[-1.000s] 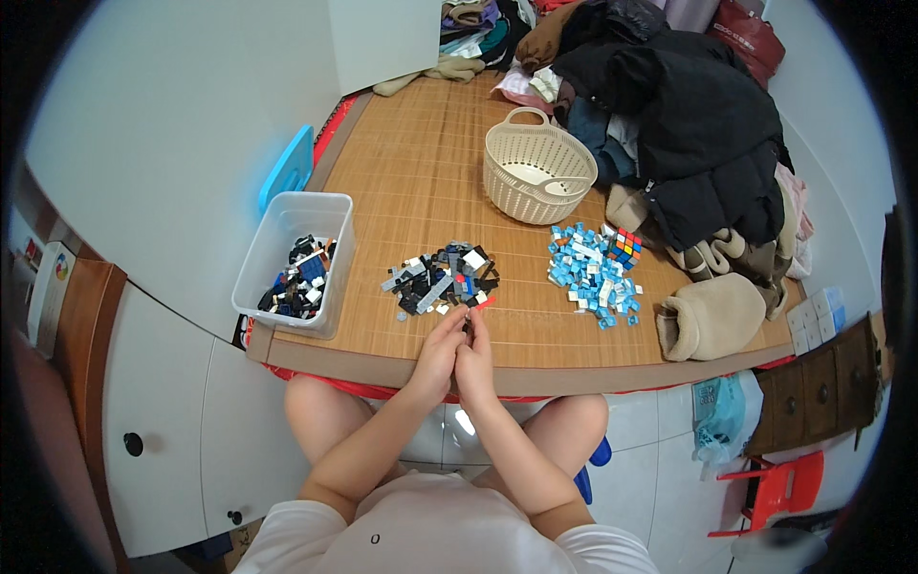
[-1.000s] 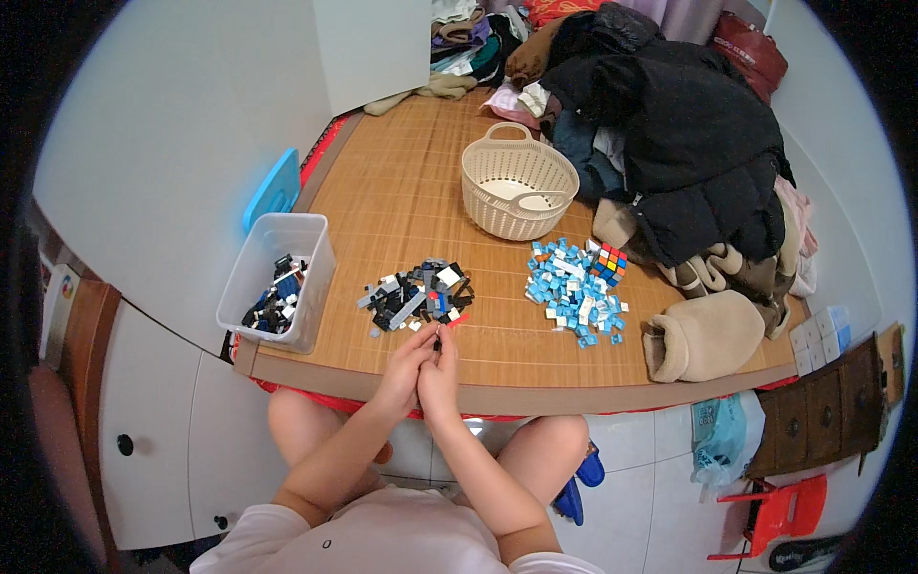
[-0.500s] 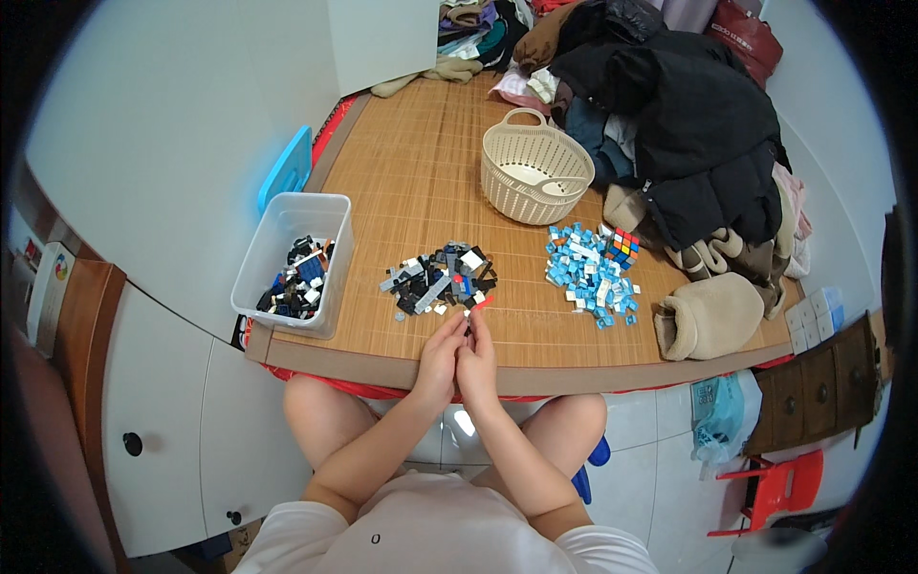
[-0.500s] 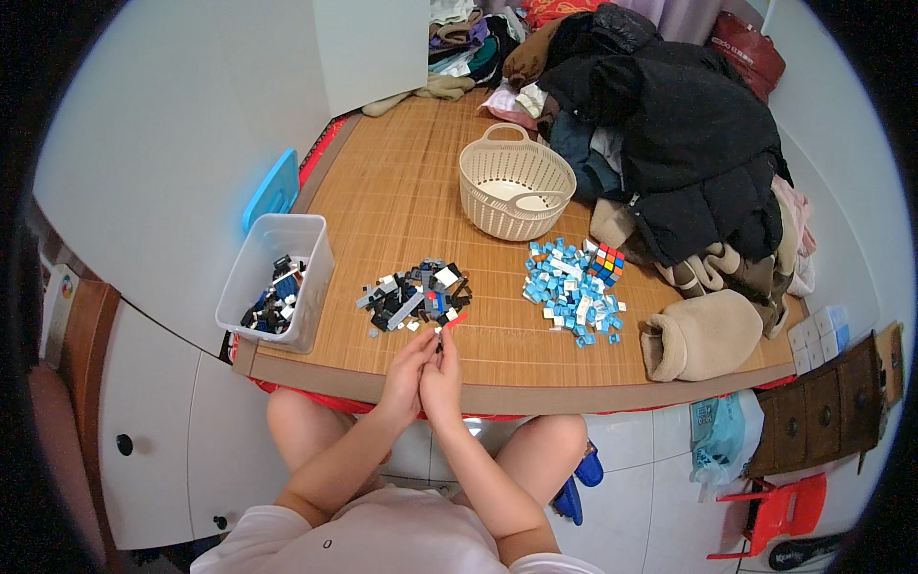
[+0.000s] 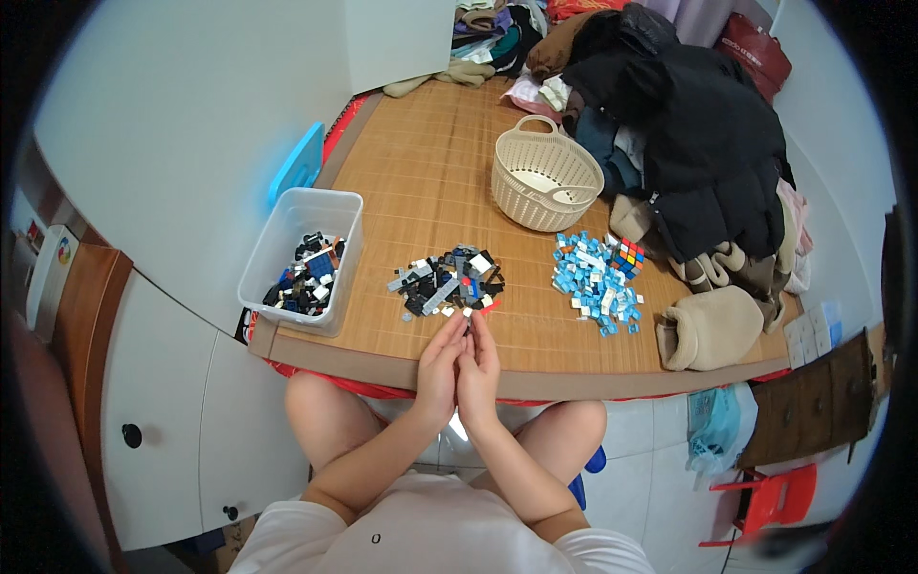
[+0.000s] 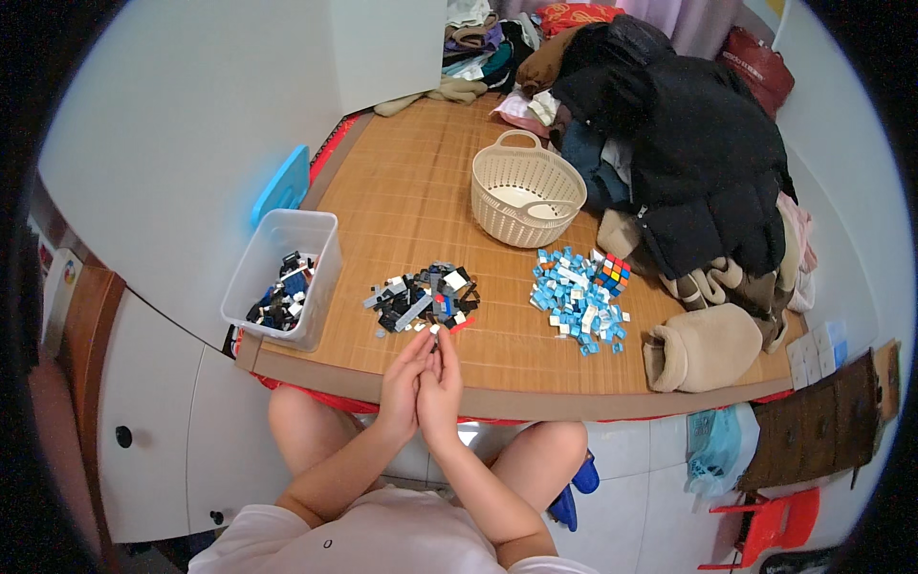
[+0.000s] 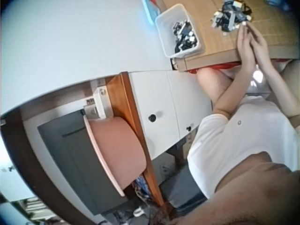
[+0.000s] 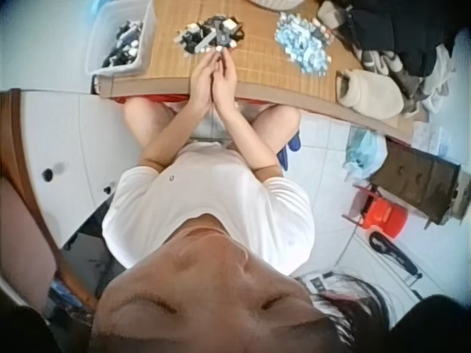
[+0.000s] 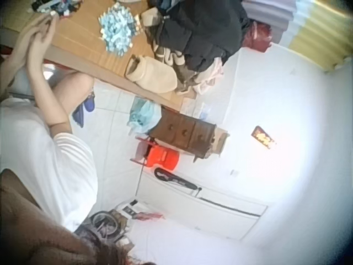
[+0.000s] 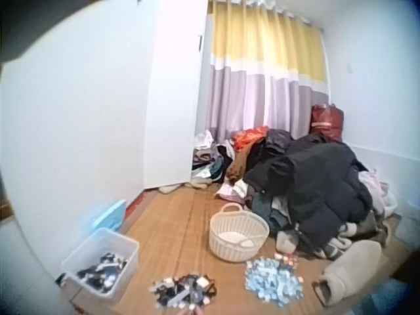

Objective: The person sits on a tatami mat and assembles small plastic building blocks by hand. They pick up individual pieces from piles on the floor and a nearby container, connecting them to form a small structure. The person handles the blocks one by one, occasionally adjusting the growing assembly.

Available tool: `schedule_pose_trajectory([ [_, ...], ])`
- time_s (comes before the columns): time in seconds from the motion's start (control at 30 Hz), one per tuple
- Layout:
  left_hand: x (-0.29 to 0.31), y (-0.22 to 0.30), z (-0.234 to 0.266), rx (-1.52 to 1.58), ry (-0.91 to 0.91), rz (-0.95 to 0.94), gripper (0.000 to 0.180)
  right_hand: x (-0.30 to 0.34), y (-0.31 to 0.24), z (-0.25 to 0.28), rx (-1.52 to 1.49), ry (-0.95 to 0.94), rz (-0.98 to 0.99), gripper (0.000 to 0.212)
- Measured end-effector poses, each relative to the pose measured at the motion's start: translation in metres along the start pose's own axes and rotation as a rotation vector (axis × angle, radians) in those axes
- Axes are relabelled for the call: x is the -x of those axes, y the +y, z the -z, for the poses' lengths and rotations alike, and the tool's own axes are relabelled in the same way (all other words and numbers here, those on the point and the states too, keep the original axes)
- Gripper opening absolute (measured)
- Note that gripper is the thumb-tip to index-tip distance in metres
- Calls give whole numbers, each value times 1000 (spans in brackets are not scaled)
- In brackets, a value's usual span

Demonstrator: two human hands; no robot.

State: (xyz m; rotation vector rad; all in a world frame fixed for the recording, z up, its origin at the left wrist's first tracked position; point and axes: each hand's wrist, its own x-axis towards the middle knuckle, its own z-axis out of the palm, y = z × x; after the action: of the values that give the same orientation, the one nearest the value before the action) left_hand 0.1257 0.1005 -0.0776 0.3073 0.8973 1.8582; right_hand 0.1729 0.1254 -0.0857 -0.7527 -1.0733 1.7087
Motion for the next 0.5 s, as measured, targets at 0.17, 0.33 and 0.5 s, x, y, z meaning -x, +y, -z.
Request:
schedule_pose_trajectory([
  [0.17, 11, 23, -3, -52, -17, -124, 49, 8, -17, -21, 24, -98, 34, 58],
  [0.33, 29, 59, -4, -52, 21, -208, 48, 15, -26, -49, 36, -225, 61, 59],
  [0.5, 36, 86, 16, -20, 54, -355, 48, 19, -28, -84, 73, -384, 127, 59],
])
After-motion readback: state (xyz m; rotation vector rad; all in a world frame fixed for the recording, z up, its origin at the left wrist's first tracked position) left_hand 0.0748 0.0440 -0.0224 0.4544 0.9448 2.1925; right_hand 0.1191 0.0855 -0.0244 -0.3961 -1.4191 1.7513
